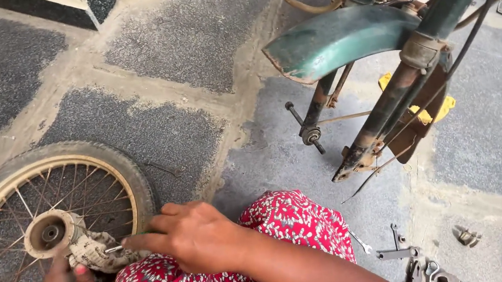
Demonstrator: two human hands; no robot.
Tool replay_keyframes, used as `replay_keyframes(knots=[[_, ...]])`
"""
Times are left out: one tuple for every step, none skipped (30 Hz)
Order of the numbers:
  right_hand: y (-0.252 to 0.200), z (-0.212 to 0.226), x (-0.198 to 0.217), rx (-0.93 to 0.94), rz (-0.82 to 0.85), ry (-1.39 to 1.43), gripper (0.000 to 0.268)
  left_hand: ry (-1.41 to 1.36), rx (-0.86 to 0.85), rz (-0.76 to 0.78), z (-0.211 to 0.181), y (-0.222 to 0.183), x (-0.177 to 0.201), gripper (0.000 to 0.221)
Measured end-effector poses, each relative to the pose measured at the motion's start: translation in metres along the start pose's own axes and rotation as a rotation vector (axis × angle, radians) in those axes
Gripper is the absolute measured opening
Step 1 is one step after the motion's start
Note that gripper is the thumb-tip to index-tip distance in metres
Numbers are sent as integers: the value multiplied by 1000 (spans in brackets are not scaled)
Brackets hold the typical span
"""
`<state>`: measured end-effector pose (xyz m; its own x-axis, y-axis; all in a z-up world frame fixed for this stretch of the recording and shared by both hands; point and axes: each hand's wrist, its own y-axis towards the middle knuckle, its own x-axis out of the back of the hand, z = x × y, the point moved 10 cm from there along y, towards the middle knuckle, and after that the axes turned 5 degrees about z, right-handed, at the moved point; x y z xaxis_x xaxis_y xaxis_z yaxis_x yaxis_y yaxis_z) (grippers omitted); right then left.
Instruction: The person sits on the floor with a motorcycle wheel and uses a screwdriver to work around the wheel hub while holding a cloth. They flip the wheel over, continue working the hub by hand and with the screwdriver, then lift the wheel toward a motorcycle frame.
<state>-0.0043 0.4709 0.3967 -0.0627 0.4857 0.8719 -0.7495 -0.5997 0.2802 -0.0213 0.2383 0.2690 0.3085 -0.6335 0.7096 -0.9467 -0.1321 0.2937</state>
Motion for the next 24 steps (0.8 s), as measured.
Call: replay_keyframes(knots=[[-2,-2,3,-2,-2,1,63,2,-2,2,9,0,-5,42],[-3,-4,8,-18,-27,-4,67,151,-43,30,13,0,-13,36],[-4,-6,12,-31,-51,-8,70,302,-82,57,19,-2,-21,32],[-5,-7,13,-31,-52,-5,70,305,-82,57,32,-5,-27,32],[-5,-8,16,-37,-62,8,69,322,-126,37,41,-8,-32,29],[-6,-10,18,-43,-72,22,69,339,-171,17,49,-11,-36,28],[-5,-9,20,-42,-73,22,69,340,-172,16,48,-12,-35,28],[-5,-10,22,-47,-63,43,70,297,-183,9,47,-13,-33,27],[-4,-10,23,-51,-53,62,72,252,-193,2,45,-13,-31,27],[-4,-10,23,-50,-54,62,72,252,-194,1,44,-14,-29,27],[-4,-10,24,-54,-53,75,69,240,-204,-12,42,-15,-25,25],[-3,-9,24,-57,-53,89,67,229,-215,-26,40,-15,-21,23],[-3,-12,19,-54,-53,88,67,229,-214,-28,50,-19,-18,23],[-5,-16,20,-63,-108,65,63,248,-193,-29,61,-22,-16,23],[-6,-20,22,-70,-162,41,59,265,-170,-33,72,-25,-14,24],[-5,-21,25,-65,-161,39,59,264,-168,-39,88,-31,-14,24],[-6,-28,39,-98,-251,116,51,141,-145,-69,107,-35,-13,25],[-8,-36,51,-130,-341,194,43,18,-122,-100,126,-38,-13,26],[-6,-37,50,-127,-340,193,43,17,-120,-102,111,-37,-11,26],[-2,-42,41,-174,-274,193,40,-207,-109,-183,102,-38,0,26],[0,-47,32,-222,-207,196,37,-429,-96,-261,95,-41,10,26],[2,-42,27,-223,-205,198,37,-427,-93,-260,60,-32,20,26],[5,-41,11,-253,-88,274,34,-501,-106,-294,26,-24,33,28],[8,-38,-6,-281,31,349,32,-575,-120,-328,-8,-16,46,29]])
